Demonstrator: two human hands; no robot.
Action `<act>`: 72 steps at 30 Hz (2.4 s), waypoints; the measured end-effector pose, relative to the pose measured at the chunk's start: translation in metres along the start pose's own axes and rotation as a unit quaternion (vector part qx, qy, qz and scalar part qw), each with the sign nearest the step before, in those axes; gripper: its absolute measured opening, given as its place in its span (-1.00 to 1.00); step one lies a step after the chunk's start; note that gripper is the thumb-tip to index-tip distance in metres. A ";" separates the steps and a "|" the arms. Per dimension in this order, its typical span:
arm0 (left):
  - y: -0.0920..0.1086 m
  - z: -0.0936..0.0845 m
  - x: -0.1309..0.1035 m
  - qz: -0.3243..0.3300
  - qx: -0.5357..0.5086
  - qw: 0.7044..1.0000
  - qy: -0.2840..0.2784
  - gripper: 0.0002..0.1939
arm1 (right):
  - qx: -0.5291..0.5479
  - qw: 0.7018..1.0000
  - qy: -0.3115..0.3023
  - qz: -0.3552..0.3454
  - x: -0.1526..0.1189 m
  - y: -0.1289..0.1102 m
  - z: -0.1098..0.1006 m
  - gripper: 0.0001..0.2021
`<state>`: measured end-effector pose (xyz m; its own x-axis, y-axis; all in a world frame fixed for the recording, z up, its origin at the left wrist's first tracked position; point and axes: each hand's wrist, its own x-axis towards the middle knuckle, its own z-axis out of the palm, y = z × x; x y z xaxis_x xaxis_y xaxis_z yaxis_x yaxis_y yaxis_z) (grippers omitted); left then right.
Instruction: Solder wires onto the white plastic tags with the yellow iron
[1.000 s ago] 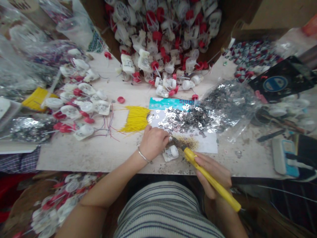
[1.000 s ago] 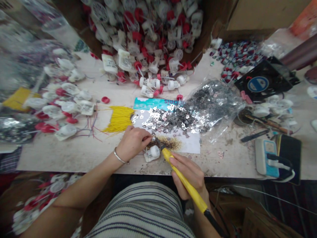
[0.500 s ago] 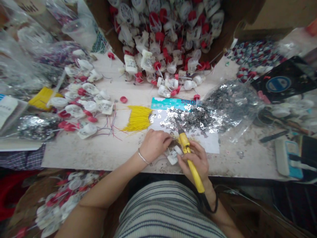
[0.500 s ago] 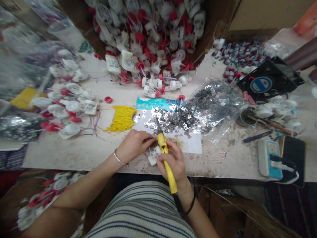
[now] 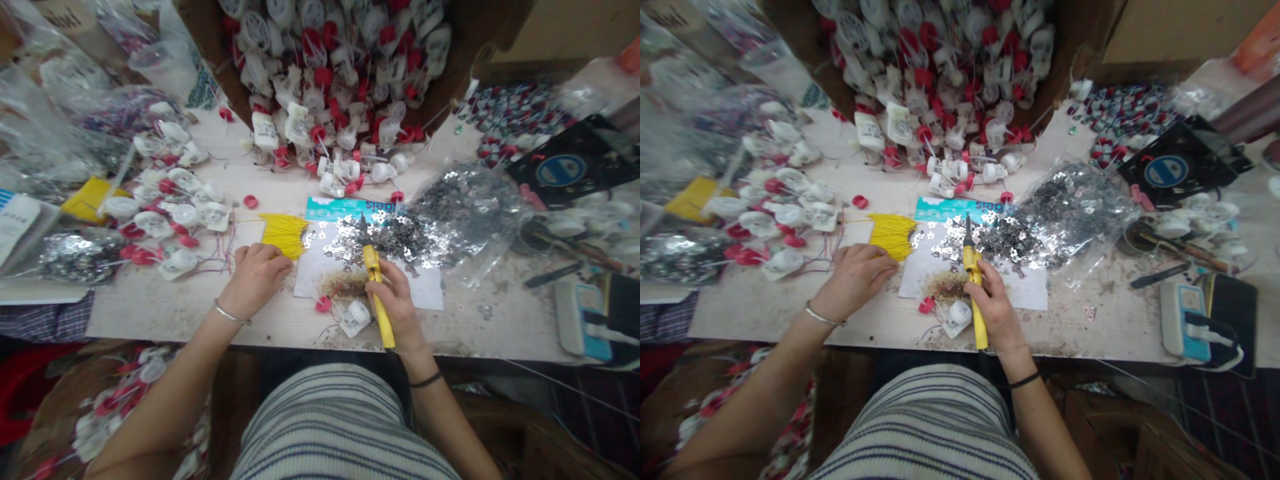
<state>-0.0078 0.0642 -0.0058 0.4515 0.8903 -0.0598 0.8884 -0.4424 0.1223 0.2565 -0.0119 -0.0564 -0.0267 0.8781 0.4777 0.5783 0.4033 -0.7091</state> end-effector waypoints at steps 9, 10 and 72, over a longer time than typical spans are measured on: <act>0.043 -0.004 0.012 0.020 -0.227 0.970 0.087 -0.84 | -0.010 0.993 0.117 -0.005 -0.024 -0.011 -0.025 -0.42; 0.055 -0.002 0.015 0.041 -0.255 0.965 0.053 -0.86 | -0.015 0.993 0.116 -0.007 -0.029 -0.014 -0.030 -0.43; 0.101 0.009 0.042 0.025 -0.163 0.977 -0.134 -0.86 | -0.003 0.992 0.120 0.049 -0.073 -0.038 -0.058 -0.40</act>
<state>0.1021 0.0558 -0.0051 0.5376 0.7888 -0.2981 0.8113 -0.3876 0.4376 0.2835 -0.1064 -0.0346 0.2242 0.8260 0.5171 0.5729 0.3175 -0.7556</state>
